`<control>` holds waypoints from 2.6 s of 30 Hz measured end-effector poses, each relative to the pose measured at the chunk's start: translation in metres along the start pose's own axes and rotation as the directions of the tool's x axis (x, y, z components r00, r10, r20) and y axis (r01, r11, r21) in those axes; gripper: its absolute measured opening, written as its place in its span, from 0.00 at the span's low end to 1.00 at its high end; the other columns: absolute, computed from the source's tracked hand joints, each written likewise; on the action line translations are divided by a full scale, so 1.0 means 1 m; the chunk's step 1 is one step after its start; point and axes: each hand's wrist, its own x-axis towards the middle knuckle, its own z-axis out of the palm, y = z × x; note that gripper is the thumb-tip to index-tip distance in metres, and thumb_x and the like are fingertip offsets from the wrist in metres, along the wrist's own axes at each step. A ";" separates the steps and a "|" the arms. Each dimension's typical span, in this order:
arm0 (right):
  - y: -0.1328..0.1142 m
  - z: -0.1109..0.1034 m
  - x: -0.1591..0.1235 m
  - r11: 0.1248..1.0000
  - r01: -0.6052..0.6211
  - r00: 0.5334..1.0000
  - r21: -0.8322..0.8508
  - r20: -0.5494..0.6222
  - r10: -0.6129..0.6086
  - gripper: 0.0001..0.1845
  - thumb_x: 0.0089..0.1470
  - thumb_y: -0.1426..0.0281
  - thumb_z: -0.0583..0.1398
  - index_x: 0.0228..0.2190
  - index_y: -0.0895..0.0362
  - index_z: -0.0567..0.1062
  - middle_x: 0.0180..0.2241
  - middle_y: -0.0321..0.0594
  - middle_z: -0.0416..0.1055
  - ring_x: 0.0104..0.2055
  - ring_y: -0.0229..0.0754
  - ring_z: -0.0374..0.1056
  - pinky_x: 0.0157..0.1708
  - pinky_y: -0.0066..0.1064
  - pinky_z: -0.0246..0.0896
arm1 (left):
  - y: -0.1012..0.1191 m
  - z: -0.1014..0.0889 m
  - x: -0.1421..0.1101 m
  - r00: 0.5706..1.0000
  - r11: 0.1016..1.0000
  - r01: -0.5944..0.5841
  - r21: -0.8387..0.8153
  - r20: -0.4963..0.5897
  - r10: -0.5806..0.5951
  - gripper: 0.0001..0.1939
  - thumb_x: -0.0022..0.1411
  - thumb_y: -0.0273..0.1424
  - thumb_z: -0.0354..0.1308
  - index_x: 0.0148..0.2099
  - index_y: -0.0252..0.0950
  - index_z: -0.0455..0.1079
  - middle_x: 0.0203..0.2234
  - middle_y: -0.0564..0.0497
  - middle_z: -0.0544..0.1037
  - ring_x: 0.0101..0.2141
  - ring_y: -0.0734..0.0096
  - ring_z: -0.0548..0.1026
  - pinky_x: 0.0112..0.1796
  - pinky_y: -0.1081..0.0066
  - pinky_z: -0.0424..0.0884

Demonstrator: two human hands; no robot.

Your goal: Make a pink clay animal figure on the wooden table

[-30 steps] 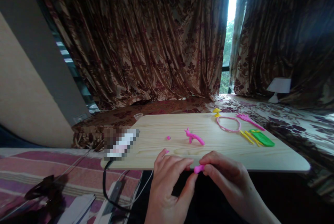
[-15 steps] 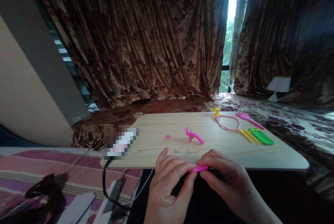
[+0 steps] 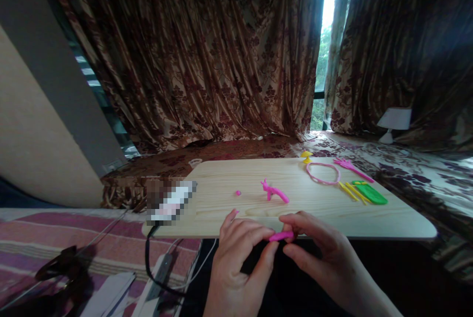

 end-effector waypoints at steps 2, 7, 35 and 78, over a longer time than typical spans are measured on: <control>0.002 -0.002 -0.001 1.000 0.007 1.000 -0.002 -0.004 -0.007 0.16 0.51 0.77 0.61 0.43 0.52 0.73 0.35 0.36 0.72 0.36 0.38 0.69 0.38 0.28 0.66 | -0.001 0.001 -0.001 0.999 0.999 0.035 -0.014 -0.003 -0.035 0.10 0.56 0.23 0.59 0.39 0.42 0.69 0.30 0.57 0.77 0.33 0.72 0.75 0.56 0.56 0.55; 0.000 -0.004 0.002 1.000 0.017 0.999 -0.022 0.027 -0.017 0.07 0.55 0.76 0.58 0.34 0.54 0.75 0.31 0.38 0.73 0.34 0.40 0.69 0.35 0.29 0.65 | -0.001 0.003 -0.002 0.997 0.997 0.073 -0.037 -0.025 -0.074 0.11 0.55 0.24 0.60 0.41 0.42 0.71 0.33 0.55 0.79 0.36 0.68 0.76 0.55 0.56 0.59; 0.015 0.017 0.008 0.694 0.243 0.965 -0.678 0.095 -0.244 0.23 0.59 0.75 0.51 0.56 0.58 0.62 0.62 0.44 0.53 0.66 0.52 0.39 0.61 0.54 0.41 | 0.014 0.035 0.002 0.585 -0.476 0.450 -0.755 0.653 -0.481 0.18 0.65 0.37 0.49 0.41 0.34 0.77 0.41 0.45 0.79 0.49 0.63 0.70 0.51 0.65 0.62; 0.011 0.020 0.006 0.629 0.409 0.912 -0.661 0.311 -0.267 0.32 0.60 0.62 0.51 0.61 0.62 0.53 0.65 0.42 0.45 0.67 0.54 0.32 0.62 0.56 0.28 | 0.013 0.018 0.004 0.768 -0.575 0.410 -0.708 0.608 -0.201 0.32 0.65 0.48 0.35 0.59 0.33 0.63 0.58 0.44 0.66 0.61 0.59 0.54 0.60 0.62 0.44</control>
